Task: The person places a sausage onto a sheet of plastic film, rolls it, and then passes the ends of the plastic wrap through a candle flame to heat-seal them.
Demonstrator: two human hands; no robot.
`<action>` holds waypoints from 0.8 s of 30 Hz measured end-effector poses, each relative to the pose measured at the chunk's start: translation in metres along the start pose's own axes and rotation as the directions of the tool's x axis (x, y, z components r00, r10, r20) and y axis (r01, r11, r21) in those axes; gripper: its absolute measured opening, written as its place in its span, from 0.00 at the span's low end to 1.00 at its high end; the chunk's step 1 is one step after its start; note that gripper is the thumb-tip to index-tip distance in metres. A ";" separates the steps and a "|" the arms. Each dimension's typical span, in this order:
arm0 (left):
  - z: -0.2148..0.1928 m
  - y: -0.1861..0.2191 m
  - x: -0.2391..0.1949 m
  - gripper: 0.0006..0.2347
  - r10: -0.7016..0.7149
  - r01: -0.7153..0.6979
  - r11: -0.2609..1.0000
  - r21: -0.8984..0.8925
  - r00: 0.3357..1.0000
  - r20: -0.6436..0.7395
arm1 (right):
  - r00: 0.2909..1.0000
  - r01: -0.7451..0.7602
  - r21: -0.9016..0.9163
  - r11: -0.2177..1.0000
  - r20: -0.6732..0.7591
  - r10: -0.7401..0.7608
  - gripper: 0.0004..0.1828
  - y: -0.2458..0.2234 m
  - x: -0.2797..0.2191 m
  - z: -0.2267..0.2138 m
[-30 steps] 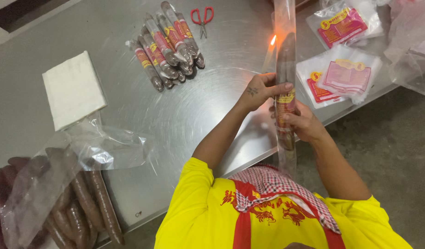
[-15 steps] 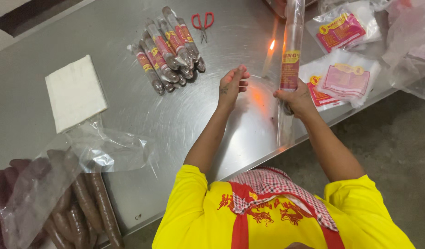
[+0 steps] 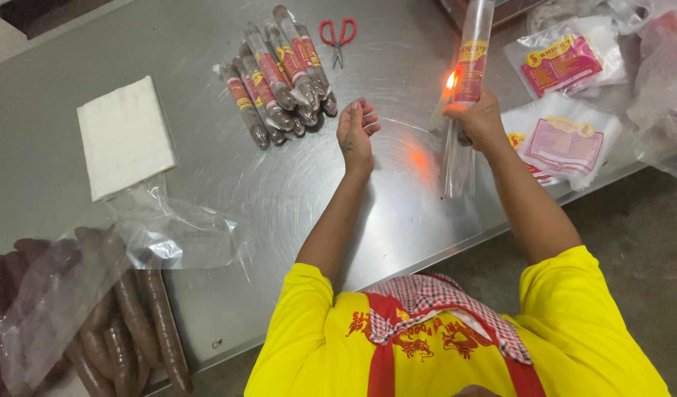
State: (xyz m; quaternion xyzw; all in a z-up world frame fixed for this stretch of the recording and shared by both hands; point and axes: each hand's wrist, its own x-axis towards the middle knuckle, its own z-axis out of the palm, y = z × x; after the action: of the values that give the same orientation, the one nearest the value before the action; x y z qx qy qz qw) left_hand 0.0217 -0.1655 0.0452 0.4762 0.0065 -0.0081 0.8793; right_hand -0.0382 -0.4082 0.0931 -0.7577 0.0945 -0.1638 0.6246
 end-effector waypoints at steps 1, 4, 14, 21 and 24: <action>0.007 0.001 -0.001 0.18 -0.003 0.003 1.000 0.000 1.000 0.001 | 0.996 -0.094 -0.054 0.994 -0.011 0.093 0.21 -0.003 -0.007 0.001; 0.034 -0.003 -0.008 0.21 0.104 -0.103 0.994 0.033 0.994 -0.027 | 0.978 -0.208 -0.091 0.974 -0.009 0.208 0.23 -0.014 -0.043 0.014; 0.077 0.088 -0.073 0.25 -0.139 0.011 0.985 0.170 0.629 0.765 | 0.971 -0.005 -0.138 0.990 0.235 0.038 0.34 -0.064 -0.140 0.031; 0.065 0.173 -0.168 0.24 0.286 -0.979 0.094 0.183 0.202 0.937 | 0.869 -0.333 0.558 0.760 0.495 0.017 0.42 -0.088 -0.148 0.002; 0.063 0.161 -0.174 0.28 0.169 -0.980 -0.064 0.187 0.174 0.970 | 0.803 -0.460 0.619 0.637 0.597 -0.001 0.36 -0.081 -0.147 -0.012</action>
State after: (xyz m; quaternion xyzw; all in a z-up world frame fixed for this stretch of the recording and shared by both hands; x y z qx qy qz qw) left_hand -0.1485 -0.1289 0.2182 0.7255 -0.5867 0.2558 0.2531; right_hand -0.1841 -0.3514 0.1553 -0.4318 -0.0616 0.1200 0.8918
